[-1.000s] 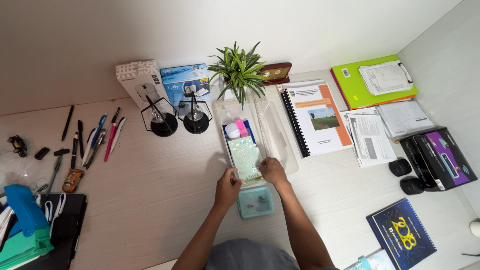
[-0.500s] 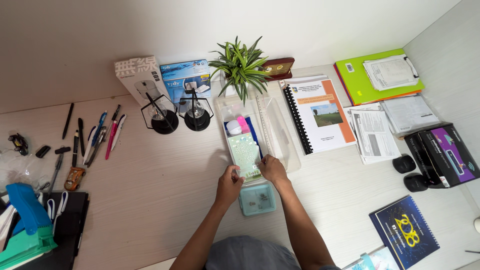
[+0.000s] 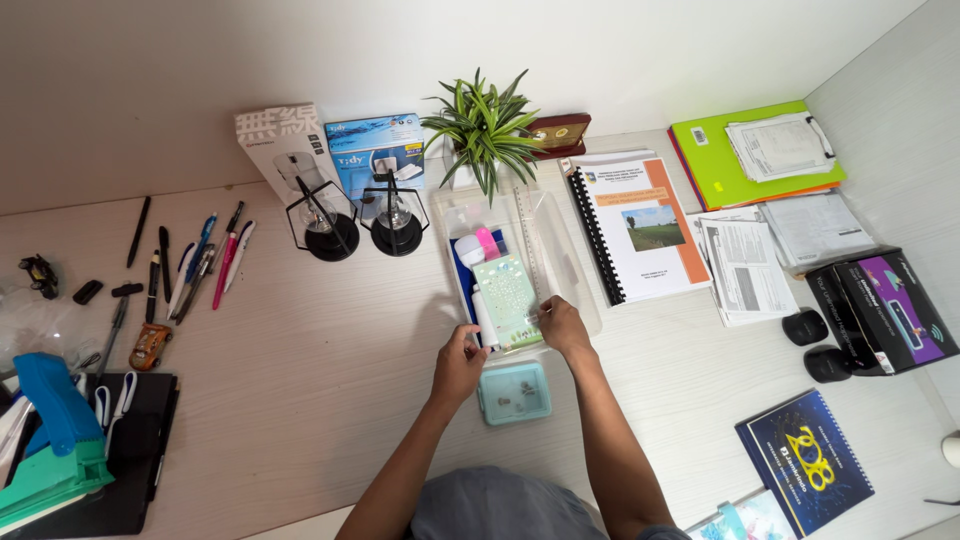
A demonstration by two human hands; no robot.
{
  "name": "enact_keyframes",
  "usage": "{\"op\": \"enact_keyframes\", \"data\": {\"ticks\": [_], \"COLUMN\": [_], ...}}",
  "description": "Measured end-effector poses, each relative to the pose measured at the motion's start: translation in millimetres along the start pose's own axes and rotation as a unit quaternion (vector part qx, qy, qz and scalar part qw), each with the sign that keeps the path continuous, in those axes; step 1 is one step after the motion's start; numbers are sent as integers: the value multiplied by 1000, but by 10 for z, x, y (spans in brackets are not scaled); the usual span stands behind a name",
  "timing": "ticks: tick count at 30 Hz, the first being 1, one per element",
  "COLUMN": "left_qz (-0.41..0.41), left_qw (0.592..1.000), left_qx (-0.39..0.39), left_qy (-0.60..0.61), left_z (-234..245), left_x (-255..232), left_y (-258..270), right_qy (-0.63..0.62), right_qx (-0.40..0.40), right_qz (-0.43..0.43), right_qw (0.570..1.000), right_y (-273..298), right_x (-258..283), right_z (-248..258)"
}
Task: The person organizes a cluttered desk by arranging various items. They place a blue box and a white box on the wall, then position two black geometric candle holders. They place a pink highlighter into a clear organizer, arrange a sticker sheet, and stack two staplers. Finally, they open a small black box and handle a black wallet and a pen.
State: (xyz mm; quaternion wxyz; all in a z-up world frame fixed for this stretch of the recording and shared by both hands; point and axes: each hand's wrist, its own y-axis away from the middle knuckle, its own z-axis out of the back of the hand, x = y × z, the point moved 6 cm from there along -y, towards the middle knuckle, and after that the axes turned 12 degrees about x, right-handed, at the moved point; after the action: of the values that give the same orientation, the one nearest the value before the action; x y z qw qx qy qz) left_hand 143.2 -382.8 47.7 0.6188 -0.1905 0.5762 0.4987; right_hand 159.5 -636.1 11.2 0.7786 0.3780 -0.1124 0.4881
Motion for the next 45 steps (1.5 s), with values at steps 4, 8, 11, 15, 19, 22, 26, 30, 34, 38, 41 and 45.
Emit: {"op": "enact_keyframes", "data": {"ticks": [4, 8, 11, 15, 19, 22, 26, 30, 34, 38, 41, 45], "left_qz": [-71, -153, -140, -151, -145, -105, -49, 86, 102, 101, 60, 81], "left_qw": [991, 965, 960, 925, 895, 936, 971, 994, 980, 977, 988, 989], "left_qx": [-51, -77, -35, -33, -31, 0, -45, 40, 71, 59, 15, -4], "left_qy": [-102, -201, -239, -347, -420, -335, -231, 53, 158, 181, 140, 125], "left_z": [34, 3, -74, -209, -495, -659, -624, -739, -913, -976, -874, -790], "left_x": [-210, -492, -611, -675, -608, -510, -510, -281, -165, -108, -155, -172], "left_y": [64, 56, -98, -320, -667, -952, -1405, -1725, -1922, -1993, -1969, -1843], "right_qy": [-29, -186, -236, -151, -46, -39, -11, -13, 22, 51, 67, 79], "right_qx": [0, 36, 5, -144, -245, -257, -273, -273, -255, -231, -227, -196], "right_qz": [49, 94, 104, 107, 107, 66, 66, 51, 16, -22, -23, -33], "right_qw": [998, 978, 966, 972, 962, 963, 960, 961, 967, 971, 971, 977], "right_y": [56, 261, 380, 543, 657, 683, 746, 758, 721, 660, 605, 456], "right_x": [106, 245, 236, 60, -26, -79, -61, -35, 37, 79, 114, 131], "right_z": [47, 210, 392, 769, 977, 998, 977, 963, 961, 920, 882, 762]}}
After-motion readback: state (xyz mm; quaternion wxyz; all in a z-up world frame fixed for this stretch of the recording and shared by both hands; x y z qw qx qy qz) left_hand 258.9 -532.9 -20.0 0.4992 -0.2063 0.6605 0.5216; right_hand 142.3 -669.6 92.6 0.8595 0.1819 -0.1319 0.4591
